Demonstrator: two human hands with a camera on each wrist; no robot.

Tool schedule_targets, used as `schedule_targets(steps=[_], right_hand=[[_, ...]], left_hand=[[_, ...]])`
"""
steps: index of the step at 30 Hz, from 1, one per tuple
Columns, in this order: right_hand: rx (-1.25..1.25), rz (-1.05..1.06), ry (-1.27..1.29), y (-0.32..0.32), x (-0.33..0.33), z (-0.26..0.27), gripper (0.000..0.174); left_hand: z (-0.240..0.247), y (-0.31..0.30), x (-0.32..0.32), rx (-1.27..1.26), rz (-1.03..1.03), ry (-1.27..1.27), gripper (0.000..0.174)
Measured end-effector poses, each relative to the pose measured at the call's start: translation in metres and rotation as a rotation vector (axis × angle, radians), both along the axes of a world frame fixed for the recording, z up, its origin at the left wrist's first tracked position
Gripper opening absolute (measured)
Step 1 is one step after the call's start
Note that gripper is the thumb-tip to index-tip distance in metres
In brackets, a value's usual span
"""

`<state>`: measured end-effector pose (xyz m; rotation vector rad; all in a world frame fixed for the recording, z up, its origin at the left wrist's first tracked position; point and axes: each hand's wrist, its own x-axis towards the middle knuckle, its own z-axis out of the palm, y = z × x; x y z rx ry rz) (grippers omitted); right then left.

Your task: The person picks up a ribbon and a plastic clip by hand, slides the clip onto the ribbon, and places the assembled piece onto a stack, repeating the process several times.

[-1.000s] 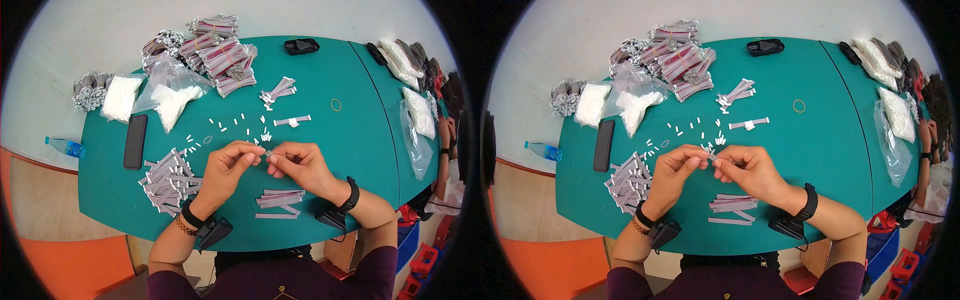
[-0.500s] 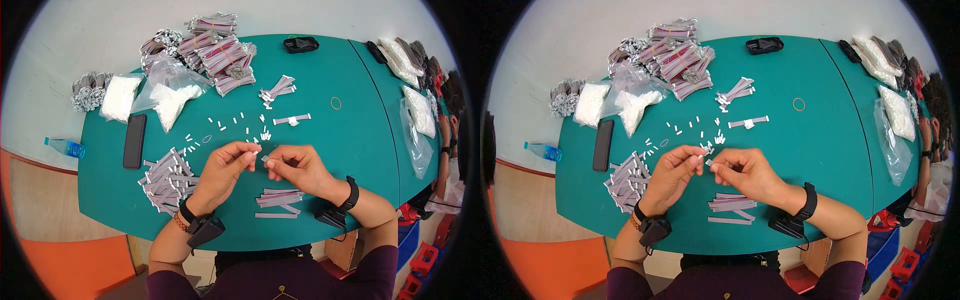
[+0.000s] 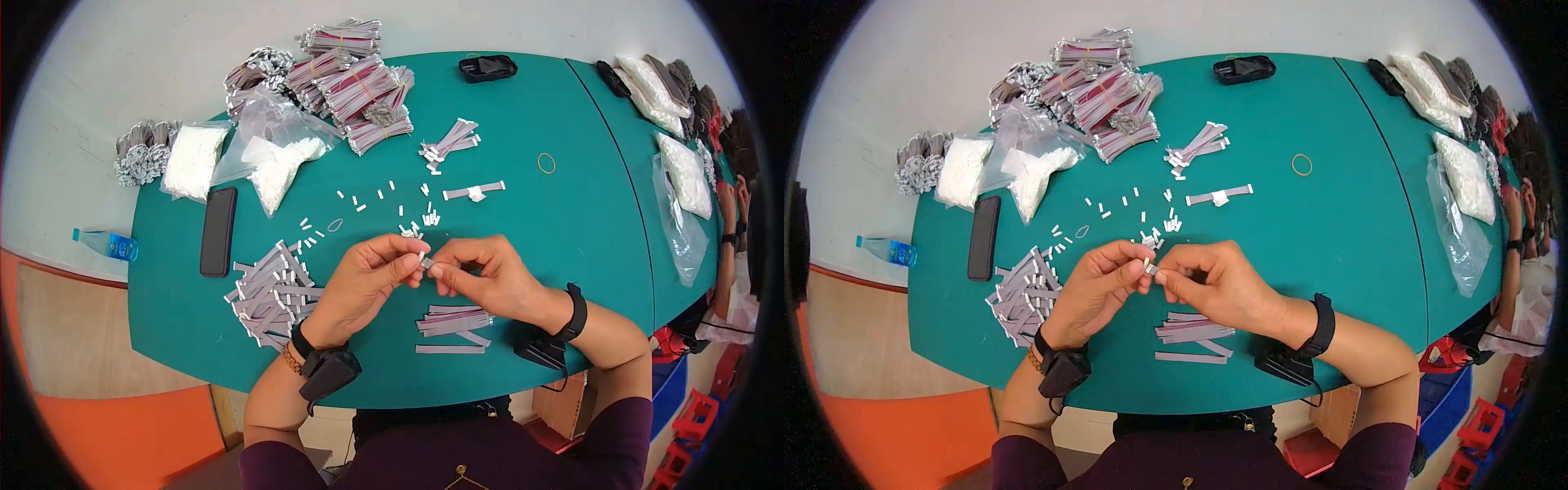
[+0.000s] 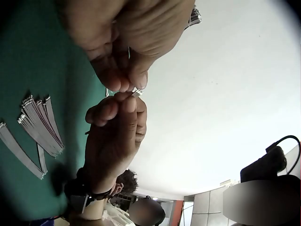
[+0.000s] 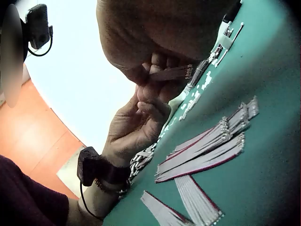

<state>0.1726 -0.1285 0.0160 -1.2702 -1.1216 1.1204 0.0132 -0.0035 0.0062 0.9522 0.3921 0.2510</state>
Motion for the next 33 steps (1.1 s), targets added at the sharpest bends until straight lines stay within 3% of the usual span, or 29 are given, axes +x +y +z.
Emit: schedule_targets(steps=[33], right_hand=[[0.040,-0.002,-0.043,0.0000,0.0008,0.0017,0.013]], left_hand=[[0.0005,0.0012,-0.0015,-0.015,-0.022,0.006,0.022]])
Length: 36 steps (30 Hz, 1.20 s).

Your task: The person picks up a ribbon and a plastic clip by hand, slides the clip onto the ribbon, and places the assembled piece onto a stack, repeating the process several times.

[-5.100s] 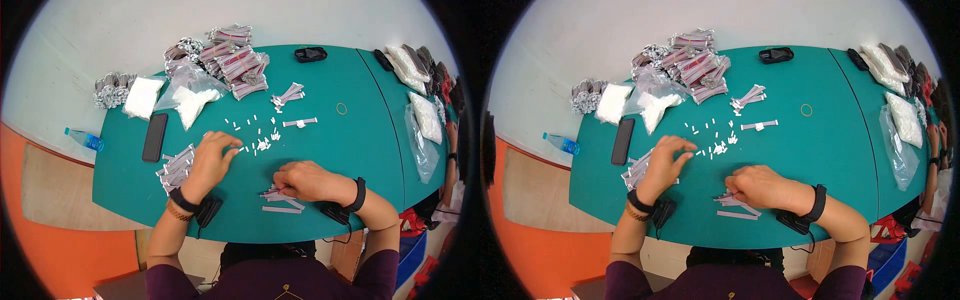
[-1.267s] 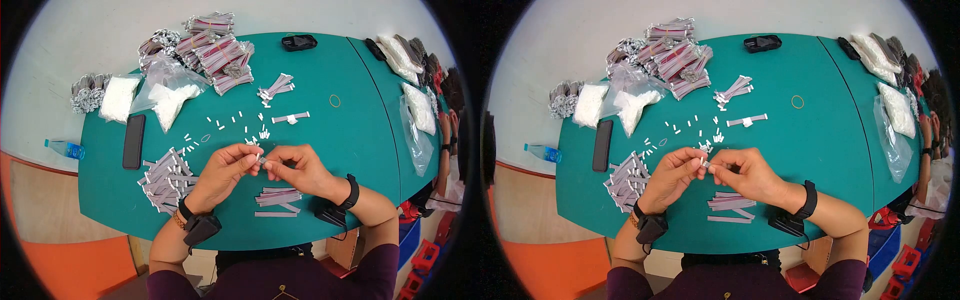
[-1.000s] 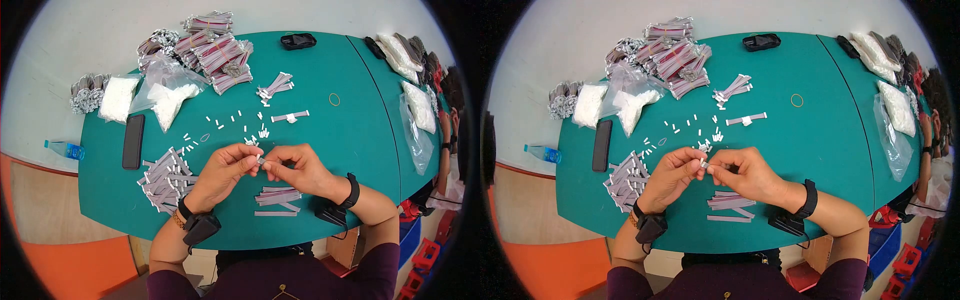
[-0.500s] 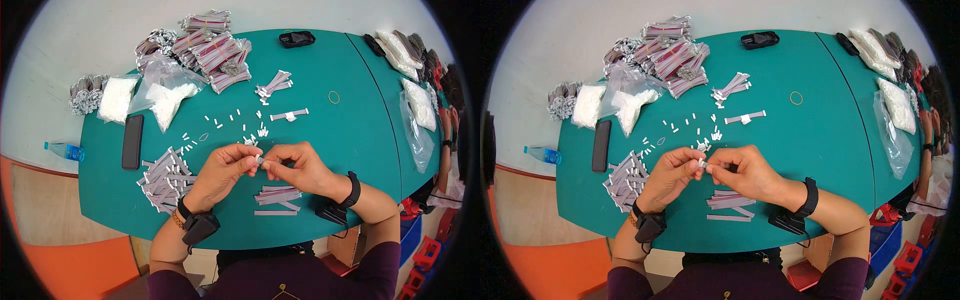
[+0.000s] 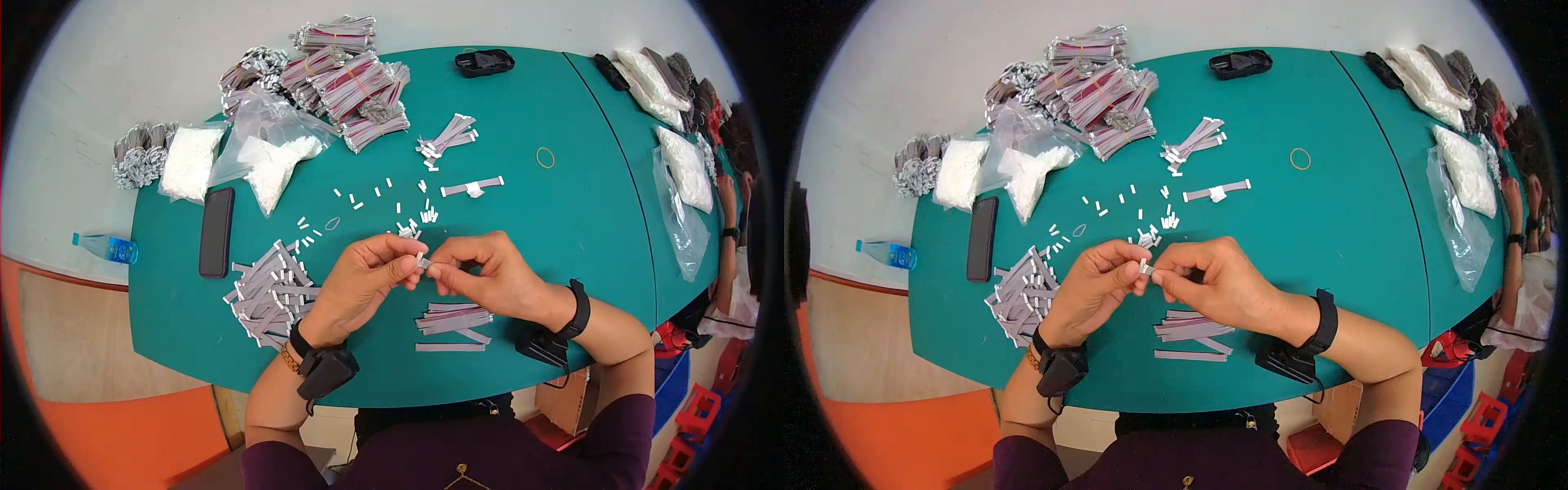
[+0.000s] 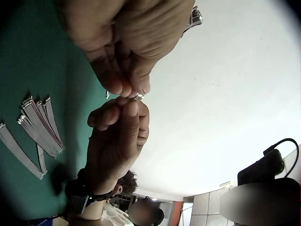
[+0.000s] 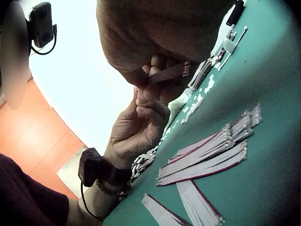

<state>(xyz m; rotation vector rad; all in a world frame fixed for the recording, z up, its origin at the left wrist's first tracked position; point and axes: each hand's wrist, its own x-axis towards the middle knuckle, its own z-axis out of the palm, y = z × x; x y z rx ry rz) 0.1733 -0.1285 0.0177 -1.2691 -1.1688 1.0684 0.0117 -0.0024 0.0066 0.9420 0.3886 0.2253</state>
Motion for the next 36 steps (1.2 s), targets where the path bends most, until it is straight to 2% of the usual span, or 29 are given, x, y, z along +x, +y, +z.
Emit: schedule_targets(steps=[26,36], right_hand=[[-0.025,0.000,0.007,-0.0003,0.0017,-0.0007,0.012],[-0.145,0.019,0.175,-0.0005,0.0008,0.0056,0.013]], left_hand=[[0.0034,-0.0009,0.0008,0.013,0.002,-0.005,0.021],[0.0036,-0.0008,0.0012,0.080,0.007,-0.008,0.020]])
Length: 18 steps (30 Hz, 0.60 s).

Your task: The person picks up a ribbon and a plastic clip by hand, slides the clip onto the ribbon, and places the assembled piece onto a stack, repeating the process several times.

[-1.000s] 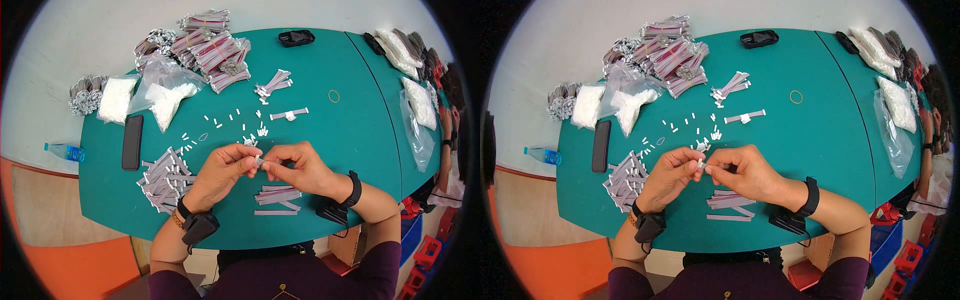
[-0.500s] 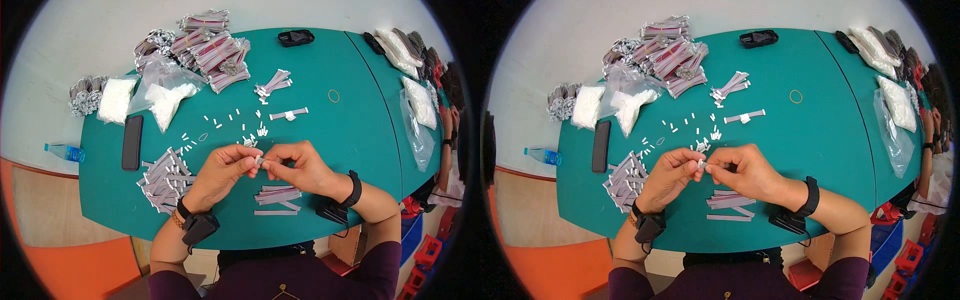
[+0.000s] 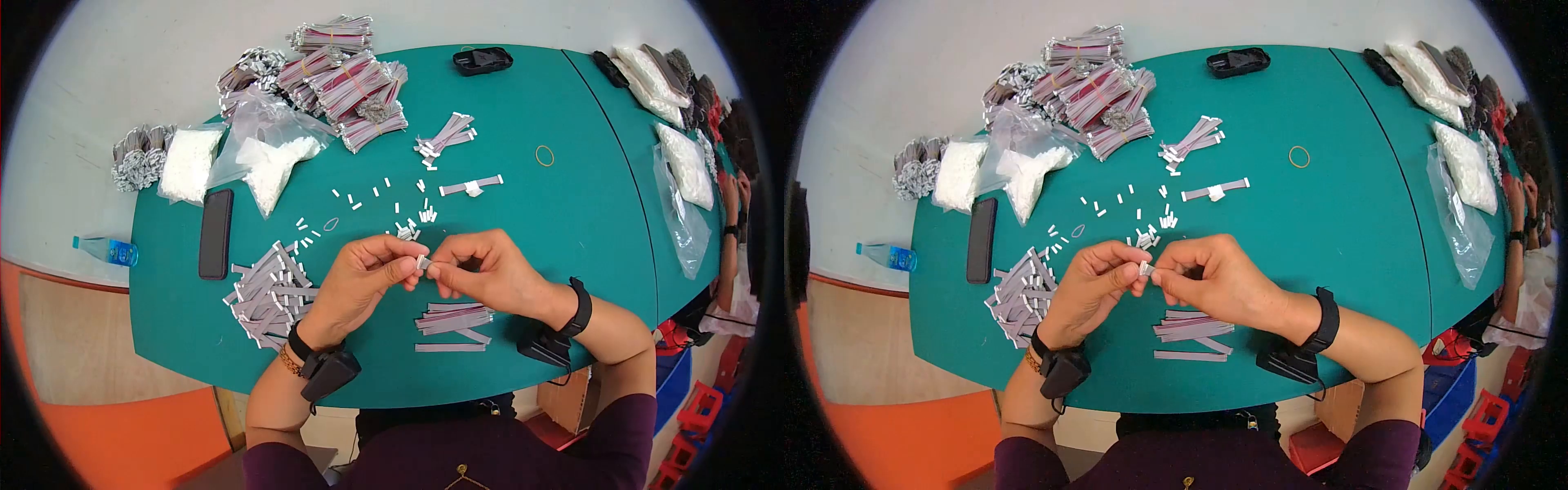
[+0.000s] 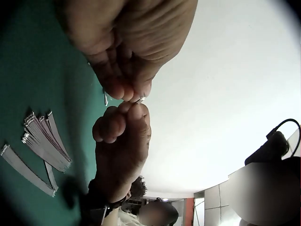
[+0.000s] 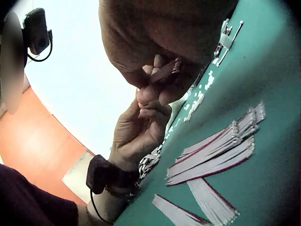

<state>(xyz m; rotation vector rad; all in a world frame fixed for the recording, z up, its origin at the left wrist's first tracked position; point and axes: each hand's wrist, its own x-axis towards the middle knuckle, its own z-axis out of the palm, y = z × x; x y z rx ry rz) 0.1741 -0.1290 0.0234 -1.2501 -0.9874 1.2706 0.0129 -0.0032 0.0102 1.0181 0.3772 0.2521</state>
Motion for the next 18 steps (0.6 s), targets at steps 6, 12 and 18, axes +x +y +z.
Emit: schedule_targets(steps=[6,12,18], right_hand=[[-0.019,0.022,-0.013,0.0001,0.0022,0.0015,0.014],[-0.013,0.022,-0.012,-0.0002,0.0019,0.0012,0.014],[-0.013,0.023,-0.016,-0.0003,0.0019,0.0008,0.017]], left_hand=[[0.0022,-0.0008,0.0003,0.042,0.014,0.015,0.019],[0.0004,-0.0002,-0.0004,-0.010,0.002,0.008,0.019],[0.0015,-0.0001,-0.0007,-0.021,-0.007,0.006,0.019]])
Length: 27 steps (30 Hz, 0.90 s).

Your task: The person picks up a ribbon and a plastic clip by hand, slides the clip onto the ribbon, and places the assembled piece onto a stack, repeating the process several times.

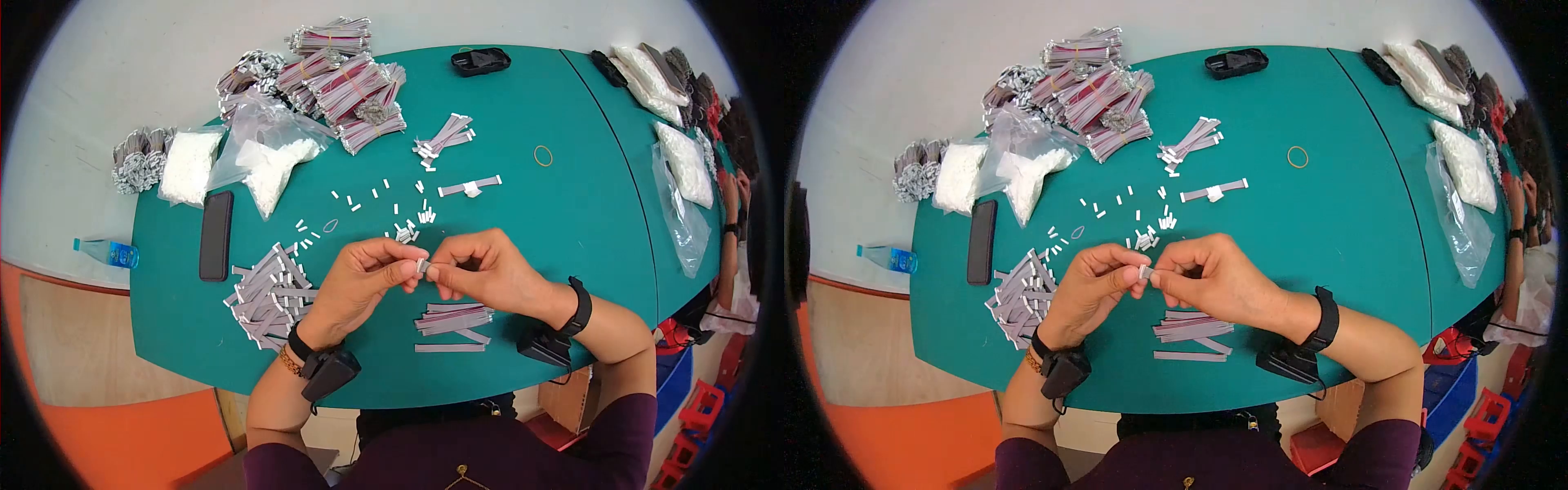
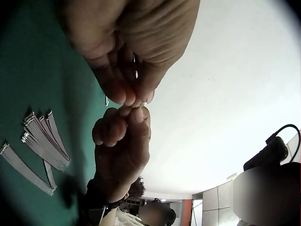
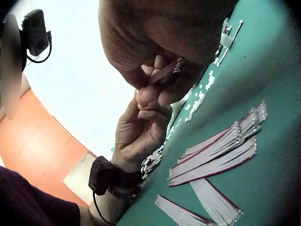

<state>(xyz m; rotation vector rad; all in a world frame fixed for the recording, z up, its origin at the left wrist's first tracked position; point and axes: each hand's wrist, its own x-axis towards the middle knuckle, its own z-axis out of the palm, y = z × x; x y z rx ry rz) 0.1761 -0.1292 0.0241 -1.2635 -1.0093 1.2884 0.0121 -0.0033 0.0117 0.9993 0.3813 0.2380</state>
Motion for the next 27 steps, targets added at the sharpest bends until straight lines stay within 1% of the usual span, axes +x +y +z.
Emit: schedule_targets(steps=[8,17,20,23,27], right_hand=[[-0.004,-0.003,-0.026,-0.0010,0.0000,0.0002,0.021],[-0.037,-0.012,-0.054,-0.0016,0.0000,0.0047,0.021],[-0.033,-0.021,-0.059,-0.0015,-0.0007,0.0013,0.021],[-0.033,-0.019,-0.051,-0.0012,-0.0014,-0.0002,0.023],[-0.017,-0.012,-0.034,-0.0015,-0.0017,-0.0027,0.025]], left_hand=[[0.0031,-0.0018,0.0011,0.071,0.014,0.035,0.018],[0.0052,-0.0046,0.0028,0.323,0.055,0.102,0.014],[0.0071,-0.0074,0.0032,0.425,0.073,0.122,0.015],[0.0062,-0.0059,0.0030,0.377,0.053,0.122,0.015],[0.0065,-0.0053,0.0030,0.374,0.038,0.126,0.015]])
